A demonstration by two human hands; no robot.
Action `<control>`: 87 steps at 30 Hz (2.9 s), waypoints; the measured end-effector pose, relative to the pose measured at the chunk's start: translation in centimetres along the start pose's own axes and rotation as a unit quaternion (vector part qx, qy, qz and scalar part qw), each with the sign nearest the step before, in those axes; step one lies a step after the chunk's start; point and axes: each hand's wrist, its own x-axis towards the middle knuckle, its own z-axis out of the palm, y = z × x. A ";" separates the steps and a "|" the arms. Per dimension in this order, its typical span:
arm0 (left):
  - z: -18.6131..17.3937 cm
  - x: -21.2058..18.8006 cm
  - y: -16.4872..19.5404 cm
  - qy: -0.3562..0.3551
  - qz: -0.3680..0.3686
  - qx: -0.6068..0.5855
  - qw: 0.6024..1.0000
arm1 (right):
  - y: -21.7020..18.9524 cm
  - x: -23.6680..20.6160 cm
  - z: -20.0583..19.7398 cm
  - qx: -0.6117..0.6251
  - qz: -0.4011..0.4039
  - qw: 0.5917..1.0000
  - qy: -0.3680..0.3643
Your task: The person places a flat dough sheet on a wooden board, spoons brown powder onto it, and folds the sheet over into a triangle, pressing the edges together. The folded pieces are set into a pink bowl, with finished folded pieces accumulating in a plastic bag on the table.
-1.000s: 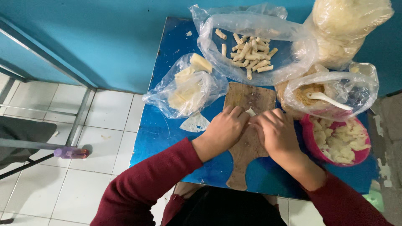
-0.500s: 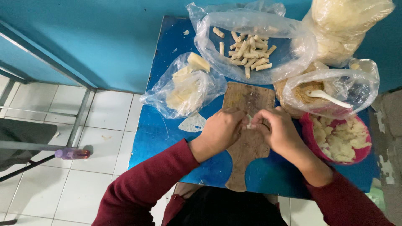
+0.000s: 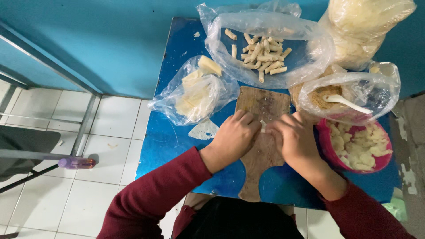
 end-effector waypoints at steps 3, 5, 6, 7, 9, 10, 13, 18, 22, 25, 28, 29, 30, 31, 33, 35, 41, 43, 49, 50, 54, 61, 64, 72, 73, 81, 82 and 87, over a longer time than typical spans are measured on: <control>0.2 0.0 -0.1 -0.009 -0.001 0.011 1.000 | 0.3 0.2 0.1 0.038 -0.006 0.999 0.027; 0.4 -0.1 0.0 -0.009 0.004 0.040 0.999 | 0.2 0.3 0.0 0.035 -0.022 0.999 0.035; 0.6 -0.3 0.4 -0.005 0.011 0.064 0.998 | 0.0 0.2 0.0 0.019 -0.036 0.999 0.033; 0.7 -0.5 0.6 -0.001 0.018 0.088 0.996 | -0.1 0.2 0.0 0.002 -0.049 0.998 0.031; 0.9 -0.7 1.0 0.010 0.011 0.096 0.995 | -0.2 0.1 -0.2 -0.001 -0.044 0.999 0.022; 1.0 -0.8 1.1 0.014 0.007 0.099 0.995 | -0.3 0.1 -0.1 -0.002 -0.040 0.999 0.016; 0.7 -0.4 0.7 0.019 0.018 0.108 0.994 | -0.1 0.2 0.3 -0.019 -0.022 0.999 0.016; -0.3 0.5 0.4 0.013 0.023 0.112 0.993 | 0.3 0.5 1.2 -0.034 -0.037 0.997 0.063; -2.2 0.9 0.3 0.046 -0.052 0.019 0.997 | -0.1 0.1 0.9 -0.101 -0.083 0.989 0.073; -5.2 -0.5 -1.1 0.053 -0.121 0.008 0.991 | -0.6 0.5 0.7 -0.080 -0.071 0.991 0.082; -7.6 -2.7 -2.0 0.077 -0.186 0.011 0.979 | -0.8 1.0 0.7 -0.063 -0.058 0.993 0.081; -8.4 -3.3 -2.6 0.074 -0.198 0.043 0.976 | -0.7 1.1 0.7 -0.075 -0.062 0.992 0.086; -9.0 -4.0 -3.1 0.070 -0.212 0.075 0.972 | -0.5 1.3 0.8 -0.087 -0.066 0.990 0.089; -9.2 -4.5 -3.4 0.065 -0.225 0.106 0.966 | -0.3 1.5 1.0 -0.098 -0.070 0.988 0.092; -9.2 -4.8 -3.9 0.055 -0.227 0.147 0.961 | 0.3 1.9 1.1 -0.065 -0.058 0.992 0.089; -9.0 -5.0 -4.0 0.026 -0.198 0.144 0.969 | 0.7 2.3 1.4 -0.061 -0.049 0.993 0.089; -6.4 -5.3 -2.2 -0.007 -0.076 0.052 0.996 | 0.5 2.9 1.8 -0.063 -0.035 0.995 0.071; -6.1 -5.1 -2.7 0.003 -0.083 0.027 0.996 | 0.6 3.3 1.3 -0.063 -0.005 0.998 0.011; -7.6 -4.4 -6.8 0.014 -0.182 0.109 0.977 | 2.2 7.4 -1.3 0.143 0.184 0.960 -0.157; -7.8 -4.3 -7.5 0.026 -0.184 0.120 0.975 | 2.6 8.4 -1.9 0.169 0.160 0.967 -0.101; -7.7 -4.3 -9.1 0.036 -0.216 0.153 0.964 | 2.9 10.7 -3.4 0.175 0.061 0.975 0.120; -6.8 -4.3 -9.9 0.006 -0.323 0.065 0.944 | 0.6 8.1 -3.0 -0.004 -0.061 0.992 0.108; -7.0 -3.8 -10.1 0.004 -0.331 0.055 0.942 | 0.2 7.5 -2.7 0.007 -0.077 0.993 0.087; -7.7 -2.7 -10.8 0.084 -0.326 0.013 0.942 | -0.3 6.0 -2.3 0.015 -0.060 0.996 0.062; -7.7 -2.7 -10.8 0.084 -0.339 0.007 0.937 | -0.4 5.9 -2.3 0.016 -0.064 0.996 0.065; -8.9 -0.7 -11.2 0.107 -0.335 -0.090 0.932 | -0.4 5.3 -2.1 0.003 -0.055 0.998 0.043; -9.0 -0.6 -11.2 0.114 -0.323 -0.062 0.937 | -0.4 5.1 -2.0 -0.003 -0.052 0.998 0.039; -9.0 -0.8 -10.3 0.190 -0.240 0.017 0.952 | 0.2 4.6 -1.3 -0.019 -0.059 0.997 0.033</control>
